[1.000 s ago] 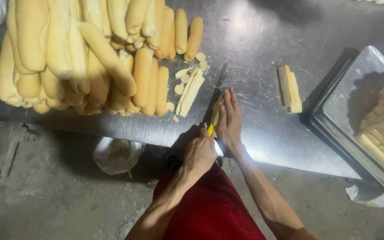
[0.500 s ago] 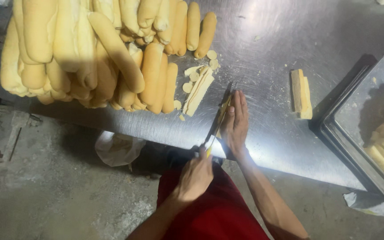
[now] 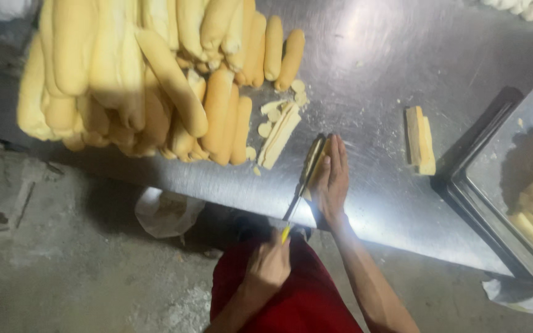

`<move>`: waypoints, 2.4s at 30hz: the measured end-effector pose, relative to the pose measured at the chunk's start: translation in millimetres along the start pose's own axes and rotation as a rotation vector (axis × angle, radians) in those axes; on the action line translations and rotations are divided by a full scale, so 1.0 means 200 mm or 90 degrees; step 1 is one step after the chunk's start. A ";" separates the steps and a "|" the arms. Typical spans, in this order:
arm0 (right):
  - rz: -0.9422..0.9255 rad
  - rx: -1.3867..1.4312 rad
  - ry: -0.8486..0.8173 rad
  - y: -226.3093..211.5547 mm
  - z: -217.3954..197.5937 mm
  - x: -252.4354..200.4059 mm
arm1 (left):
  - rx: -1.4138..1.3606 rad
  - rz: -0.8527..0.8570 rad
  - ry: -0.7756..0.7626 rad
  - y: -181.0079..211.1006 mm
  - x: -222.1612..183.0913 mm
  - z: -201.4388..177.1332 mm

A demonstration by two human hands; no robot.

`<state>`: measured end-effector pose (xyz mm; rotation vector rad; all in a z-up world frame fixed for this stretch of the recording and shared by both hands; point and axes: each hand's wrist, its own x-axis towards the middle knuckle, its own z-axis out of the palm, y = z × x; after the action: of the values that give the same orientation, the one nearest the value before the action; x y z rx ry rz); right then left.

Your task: The person sorts pre-cut bread loaves into a stack on a metal tray, then moves to another pile of loaves and cuts them into smaller pieces using a knife on the table.

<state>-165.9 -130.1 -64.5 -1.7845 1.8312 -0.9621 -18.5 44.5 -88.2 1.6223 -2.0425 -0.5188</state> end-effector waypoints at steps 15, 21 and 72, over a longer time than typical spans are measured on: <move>0.030 0.157 0.066 0.05 -0.14 -0.01 | -0.233 -0.294 -0.294 0.13 0.33 -0.41; -0.023 0.060 0.077 0.05 -0.09 -0.03 | -0.186 -0.178 -0.214 0.25 0.37 -0.24; -0.027 -0.078 0.100 0.11 0.07 0.00 | -0.143 -0.220 -0.279 0.10 0.37 -0.22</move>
<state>-172.1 -134.4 -89.0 -1.8739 1.9947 -1.0526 -22.4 -22.3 -32.0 1.8481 -1.8986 -1.2760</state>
